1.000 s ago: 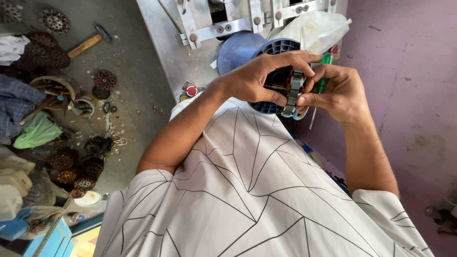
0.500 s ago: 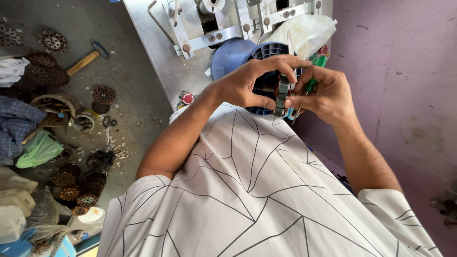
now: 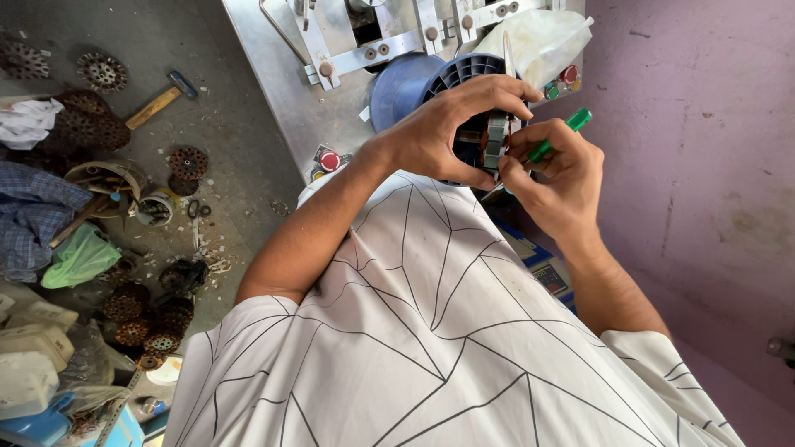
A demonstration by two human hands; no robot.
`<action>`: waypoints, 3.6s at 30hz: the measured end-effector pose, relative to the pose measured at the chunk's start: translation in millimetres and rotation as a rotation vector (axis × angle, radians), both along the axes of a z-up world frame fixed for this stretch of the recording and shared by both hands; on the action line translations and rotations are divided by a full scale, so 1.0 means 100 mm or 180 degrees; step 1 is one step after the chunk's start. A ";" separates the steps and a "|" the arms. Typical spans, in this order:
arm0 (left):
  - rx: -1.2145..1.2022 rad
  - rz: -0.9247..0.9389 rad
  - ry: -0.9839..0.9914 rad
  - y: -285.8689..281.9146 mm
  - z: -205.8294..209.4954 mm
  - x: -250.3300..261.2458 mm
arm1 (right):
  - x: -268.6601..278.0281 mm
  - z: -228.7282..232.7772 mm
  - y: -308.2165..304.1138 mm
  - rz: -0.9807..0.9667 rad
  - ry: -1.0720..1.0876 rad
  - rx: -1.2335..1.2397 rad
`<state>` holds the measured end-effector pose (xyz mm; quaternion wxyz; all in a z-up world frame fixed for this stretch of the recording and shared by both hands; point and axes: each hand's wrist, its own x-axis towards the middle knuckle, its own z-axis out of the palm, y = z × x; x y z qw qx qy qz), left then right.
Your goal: The person uses a green-handled screwdriver to adjust and tighten components on a motor stator with copper windings. They repeatedly rotate the stator and use the screwdriver to manipulate internal parts, occasionally using pliers to adjust small elements.
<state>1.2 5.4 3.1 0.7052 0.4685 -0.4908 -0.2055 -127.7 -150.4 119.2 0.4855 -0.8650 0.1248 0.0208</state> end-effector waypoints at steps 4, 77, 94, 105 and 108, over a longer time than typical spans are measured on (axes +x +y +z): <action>-0.0085 0.0023 0.0051 0.01 -0.02 0.00 | -0.01 0.03 0.08 0.0056 -0.0099 -0.0339; -0.0172 -0.0663 0.0890 0.07 0.03 -0.07 | -0.50 -0.29 0.06 -0.1132 -0.1488 0.1599; 0.0246 0.0650 -0.0838 -0.04 0.11 -0.38 | -0.48 -0.22 0.33 -0.0926 -0.1685 0.0540; 0.0371 0.0763 -0.0889 -0.06 0.09 -0.40 | -0.52 -0.23 0.50 -0.0700 -0.2054 -0.1439; 0.0352 0.0745 -0.0890 -0.06 0.10 -0.38 | -0.53 -0.20 0.44 -0.0424 -0.2060 -0.0838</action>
